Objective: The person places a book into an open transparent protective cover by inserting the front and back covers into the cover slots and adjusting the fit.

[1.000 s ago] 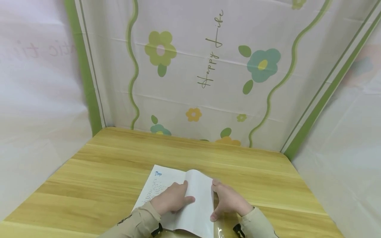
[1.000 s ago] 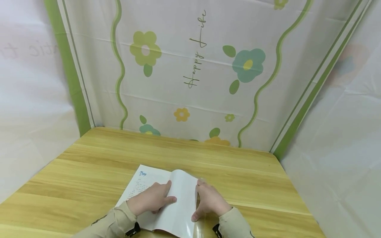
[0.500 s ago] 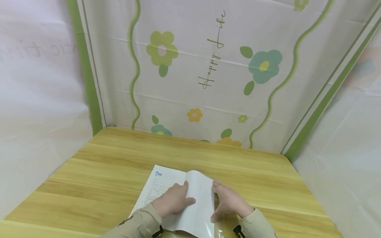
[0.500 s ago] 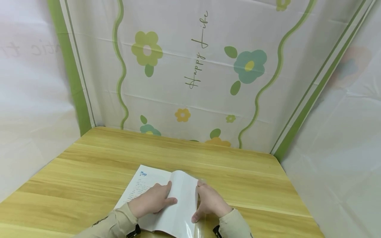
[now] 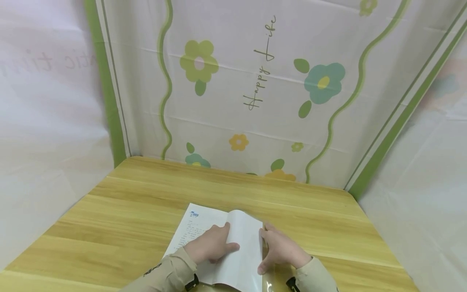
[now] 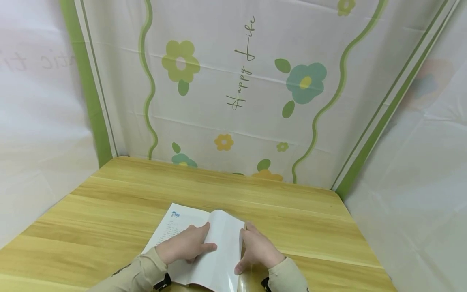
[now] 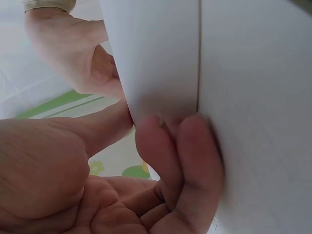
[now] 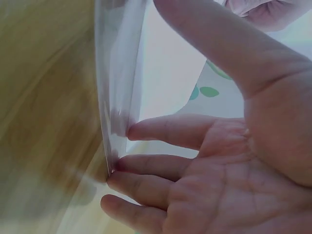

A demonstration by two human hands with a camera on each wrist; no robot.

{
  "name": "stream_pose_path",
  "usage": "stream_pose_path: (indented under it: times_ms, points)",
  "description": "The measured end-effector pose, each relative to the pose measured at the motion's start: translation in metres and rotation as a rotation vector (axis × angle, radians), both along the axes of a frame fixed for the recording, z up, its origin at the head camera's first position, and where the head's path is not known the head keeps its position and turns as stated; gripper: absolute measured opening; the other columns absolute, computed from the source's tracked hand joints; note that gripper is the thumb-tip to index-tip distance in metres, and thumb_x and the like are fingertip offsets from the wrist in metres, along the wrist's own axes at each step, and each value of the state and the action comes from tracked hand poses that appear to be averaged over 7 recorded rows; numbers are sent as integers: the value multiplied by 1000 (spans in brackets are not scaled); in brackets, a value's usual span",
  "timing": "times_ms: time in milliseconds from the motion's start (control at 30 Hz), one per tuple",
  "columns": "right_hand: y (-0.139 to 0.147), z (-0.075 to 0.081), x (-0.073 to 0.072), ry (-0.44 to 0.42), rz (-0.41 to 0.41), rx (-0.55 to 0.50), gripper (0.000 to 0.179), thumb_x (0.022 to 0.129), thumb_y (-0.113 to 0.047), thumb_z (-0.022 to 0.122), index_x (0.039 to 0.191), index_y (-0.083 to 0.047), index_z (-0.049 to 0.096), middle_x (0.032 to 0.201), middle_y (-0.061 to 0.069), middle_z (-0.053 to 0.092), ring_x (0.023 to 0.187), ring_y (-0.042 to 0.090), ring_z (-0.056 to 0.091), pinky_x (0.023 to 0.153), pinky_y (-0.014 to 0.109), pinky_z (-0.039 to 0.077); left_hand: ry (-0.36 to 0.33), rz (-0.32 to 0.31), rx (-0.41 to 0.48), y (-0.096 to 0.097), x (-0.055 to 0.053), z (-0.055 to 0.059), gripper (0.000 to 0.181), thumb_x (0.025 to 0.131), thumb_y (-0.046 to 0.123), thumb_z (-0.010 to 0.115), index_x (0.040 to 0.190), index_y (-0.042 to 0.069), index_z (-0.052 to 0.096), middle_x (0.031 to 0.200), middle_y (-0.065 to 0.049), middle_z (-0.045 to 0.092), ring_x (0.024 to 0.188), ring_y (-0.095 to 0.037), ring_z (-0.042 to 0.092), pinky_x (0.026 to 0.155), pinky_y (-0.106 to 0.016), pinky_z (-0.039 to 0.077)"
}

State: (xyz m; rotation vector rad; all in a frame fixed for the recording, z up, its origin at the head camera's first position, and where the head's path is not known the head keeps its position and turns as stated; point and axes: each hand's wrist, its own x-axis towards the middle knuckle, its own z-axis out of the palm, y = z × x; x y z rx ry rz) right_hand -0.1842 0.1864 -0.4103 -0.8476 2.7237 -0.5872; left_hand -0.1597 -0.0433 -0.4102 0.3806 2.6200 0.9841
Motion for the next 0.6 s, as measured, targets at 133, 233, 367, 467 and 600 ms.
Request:
stream_pose_path:
  times_ms: [133, 233, 367, 467, 600]
  points:
    - [-1, 0, -1, 2, 0, 4, 64, 47, -33, 97, 87, -8, 55, 112, 16, 51, 80, 20, 52, 72, 38, 53, -4, -4, 3, -1, 0, 1, 79, 94, 34, 67, 150, -8, 28, 62, -5, 54, 37, -11, 49, 36, -22, 38]
    - [-2, 0, -1, 4, -1, 2, 64, 46, -33, 97, 86, -8, 54, 111, 16, 51, 81, 20, 52, 73, 38, 53, -3, -2, 0, 0, 0, 1, 79, 94, 33, 67, 150, -7, 28, 62, -5, 54, 36, -11, 47, 35, -22, 36]
    - [-1, 0, -1, 7, 2, -2, 63, 46, -32, 97, 84, -9, 53, 106, 12, 50, 80, 19, 50, 72, 36, 51, 34, 1, -27, 1, -1, 0, 79, 93, 34, 68, 148, -9, 31, 75, -14, 61, 45, -15, 53, 42, -26, 44]
    - [-1, 0, -1, 6, 9, -10, 63, 46, -30, 97, 84, -8, 53, 100, 8, 48, 79, 18, 49, 71, 34, 49, 76, 4, -58, 3, -1, 0, 79, 92, 35, 69, 146, -10, 35, 100, -27, 64, 65, -22, 61, 59, -33, 53]
    - [-2, 0, 0, 8, 10, -4, 63, 47, -30, 97, 87, -7, 55, 99, 7, 48, 80, 19, 50, 72, 36, 51, 69, 11, -54, 3, -1, -1, 79, 91, 35, 70, 146, -10, 35, 101, -28, 64, 64, -24, 63, 59, -36, 55]
